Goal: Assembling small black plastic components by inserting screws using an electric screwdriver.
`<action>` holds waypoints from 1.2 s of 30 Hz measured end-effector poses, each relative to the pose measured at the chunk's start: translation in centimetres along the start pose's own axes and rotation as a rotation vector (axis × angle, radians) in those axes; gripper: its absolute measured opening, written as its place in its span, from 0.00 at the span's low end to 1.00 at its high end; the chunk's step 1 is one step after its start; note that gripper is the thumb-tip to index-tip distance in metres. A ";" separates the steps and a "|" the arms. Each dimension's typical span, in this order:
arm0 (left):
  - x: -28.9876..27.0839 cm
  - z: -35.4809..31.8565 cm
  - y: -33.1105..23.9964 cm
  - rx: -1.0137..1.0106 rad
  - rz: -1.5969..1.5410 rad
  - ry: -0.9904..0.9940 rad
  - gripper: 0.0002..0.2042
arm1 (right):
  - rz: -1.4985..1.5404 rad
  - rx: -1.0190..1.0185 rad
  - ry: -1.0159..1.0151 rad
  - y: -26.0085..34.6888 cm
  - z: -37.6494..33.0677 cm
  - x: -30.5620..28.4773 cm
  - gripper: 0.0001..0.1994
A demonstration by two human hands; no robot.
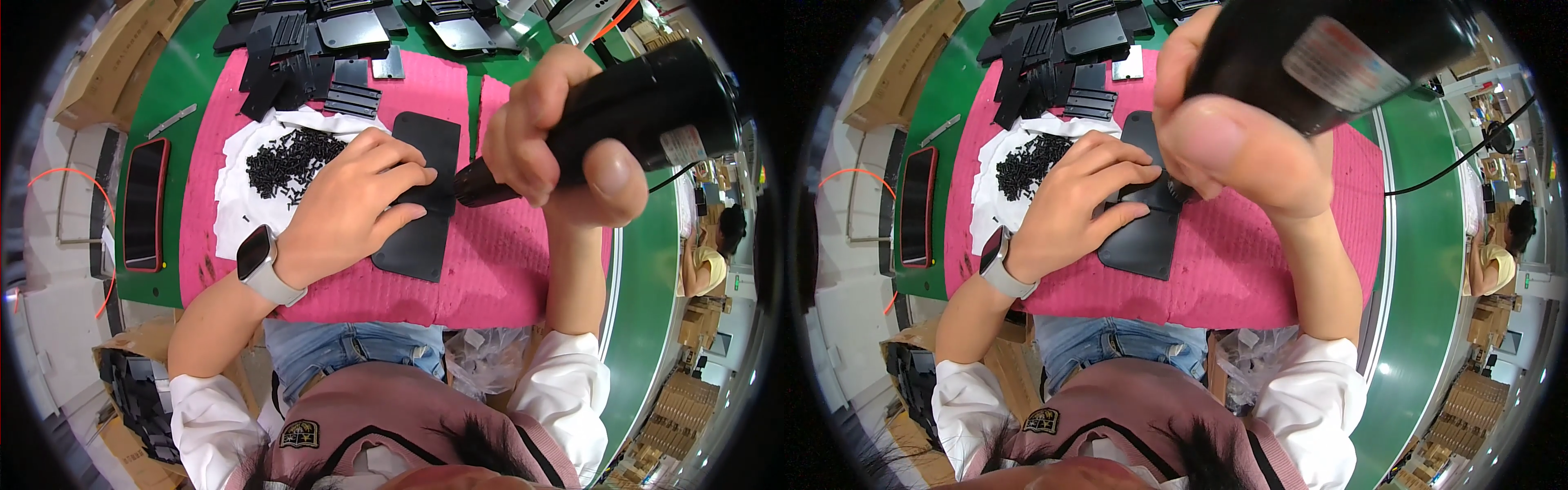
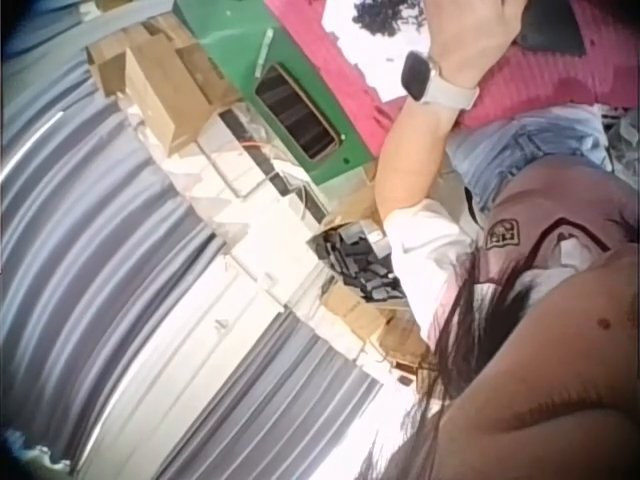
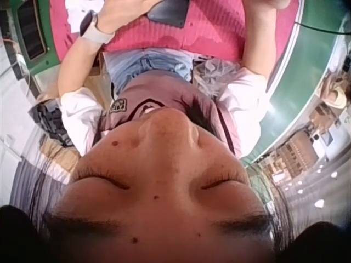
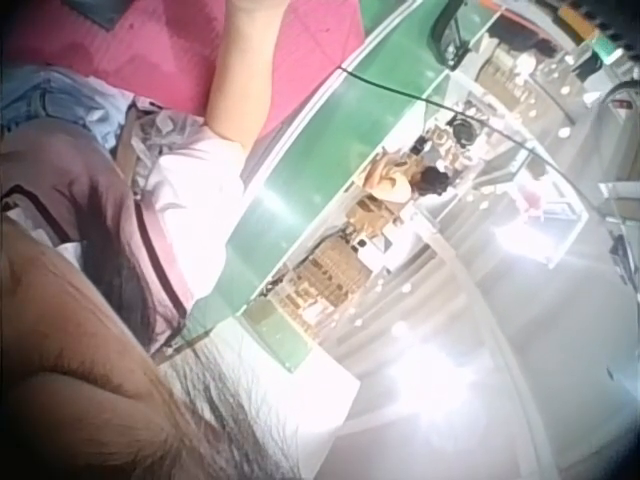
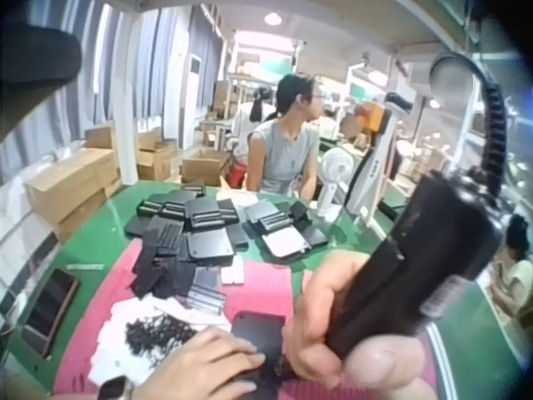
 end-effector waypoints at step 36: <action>-15.8 -65.7 -4.1 -1.249 0.993 -1.530 0.09 | -0.712 0.463 -0.697 -10.2 -4.4 -8.3 0.17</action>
Point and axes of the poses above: each hand's wrist, its own z-axis towards the middle knuckle, its own x-axis out of the palm, y = z × x, the point moved 6 cm from there along z, towards the middle knuckle, and after that the axes turned 6 degrees about y, right-handed, at the moved point
